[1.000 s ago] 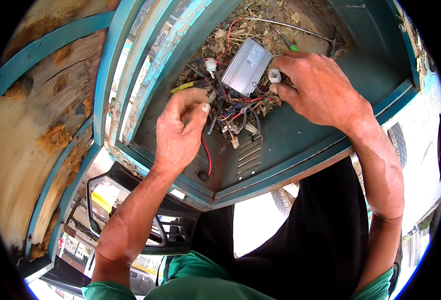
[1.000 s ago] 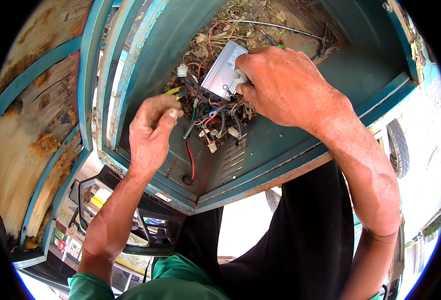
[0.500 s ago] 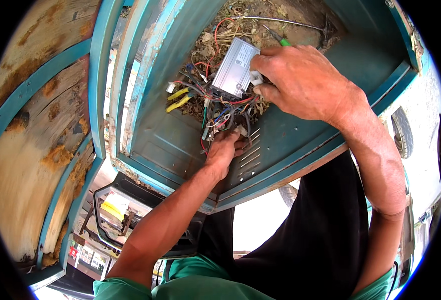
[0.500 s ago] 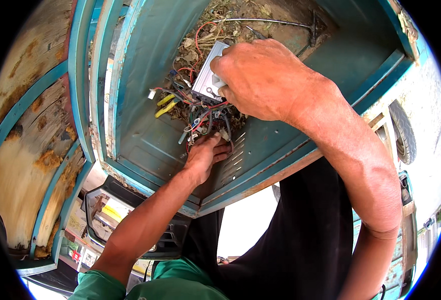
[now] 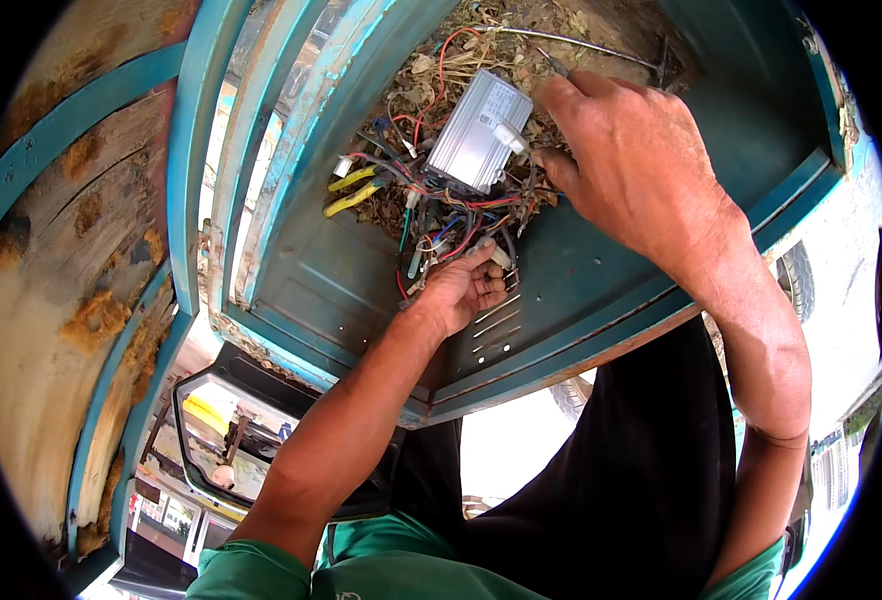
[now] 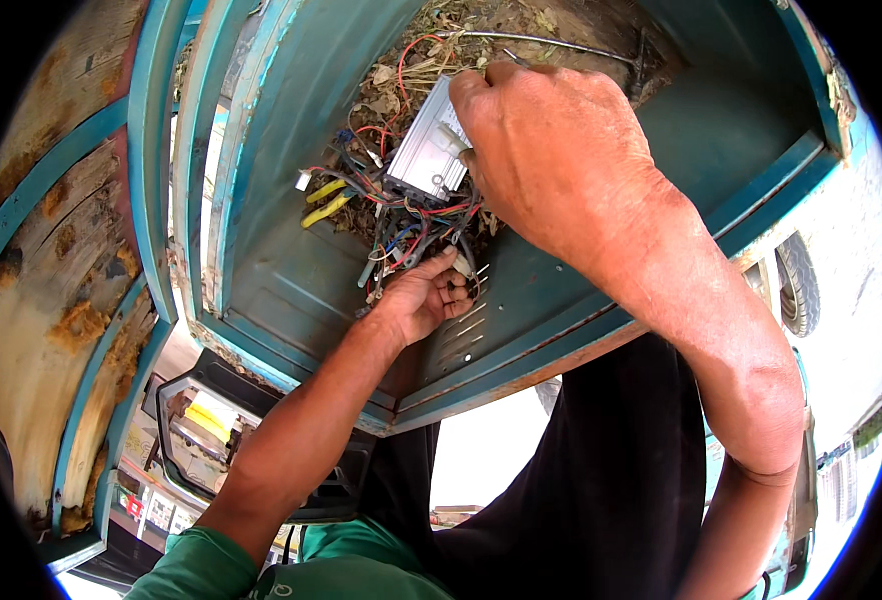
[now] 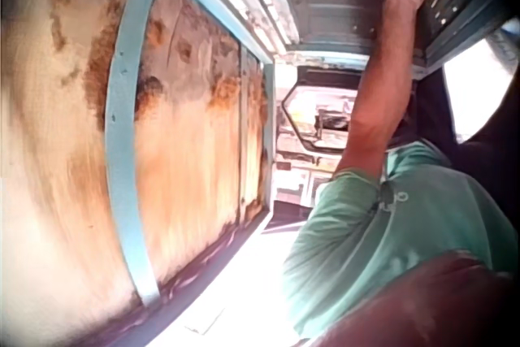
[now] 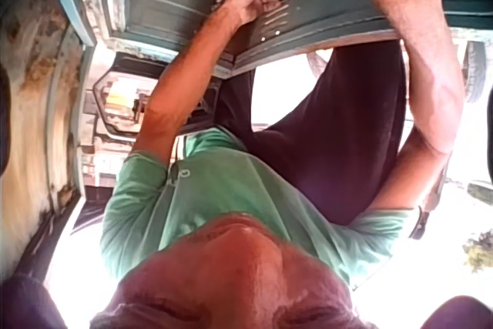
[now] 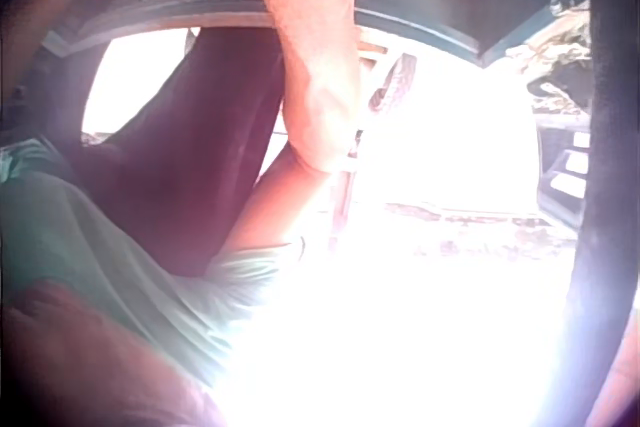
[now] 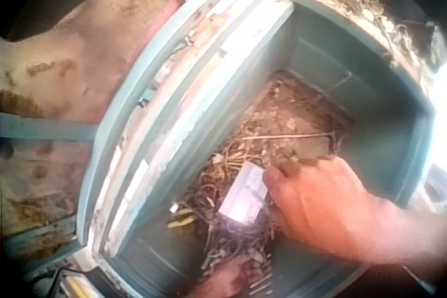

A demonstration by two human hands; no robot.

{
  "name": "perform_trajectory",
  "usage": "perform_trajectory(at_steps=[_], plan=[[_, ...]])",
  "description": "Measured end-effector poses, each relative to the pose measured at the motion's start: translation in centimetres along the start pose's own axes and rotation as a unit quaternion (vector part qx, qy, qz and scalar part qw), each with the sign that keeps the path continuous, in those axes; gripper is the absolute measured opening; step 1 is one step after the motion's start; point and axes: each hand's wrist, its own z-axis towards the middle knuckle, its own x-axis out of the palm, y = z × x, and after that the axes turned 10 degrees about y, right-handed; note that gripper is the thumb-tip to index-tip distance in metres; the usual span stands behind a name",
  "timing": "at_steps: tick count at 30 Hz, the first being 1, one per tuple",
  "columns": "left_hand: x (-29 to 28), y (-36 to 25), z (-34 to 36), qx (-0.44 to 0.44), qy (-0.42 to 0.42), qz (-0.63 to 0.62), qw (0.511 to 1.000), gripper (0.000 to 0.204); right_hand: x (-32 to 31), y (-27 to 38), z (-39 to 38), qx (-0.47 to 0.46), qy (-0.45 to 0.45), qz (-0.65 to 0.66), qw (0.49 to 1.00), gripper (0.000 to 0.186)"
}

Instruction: The person works on a vehicle's electrical system, using pliers to cut and strip wires within a cluttered compartment. They manipulate a bundle of wires and a silver electronic module, eventually lifting the module to inspect the connections.

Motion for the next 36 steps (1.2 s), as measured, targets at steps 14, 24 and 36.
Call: perform_trajectory(at_steps=[14,24,36], plan=[[-1.7,0.6,1.9,0.032,0.005,0.011,0.999,0.022,9.8,5.0,1.2,-0.112,0.474,0.024,0.873,0.028],[-0.9,0.7,1.4,0.044,-0.08,-0.024,0.996,0.022,13.3,3.2,2.9,-0.148,0.407,0.007,0.901,0.026],[-1.1,2.0,0.3,0.051,-0.062,0.037,0.996,0.02,15.2,3.4,2.5,-0.157,0.579,0.017,0.8,0.03]])
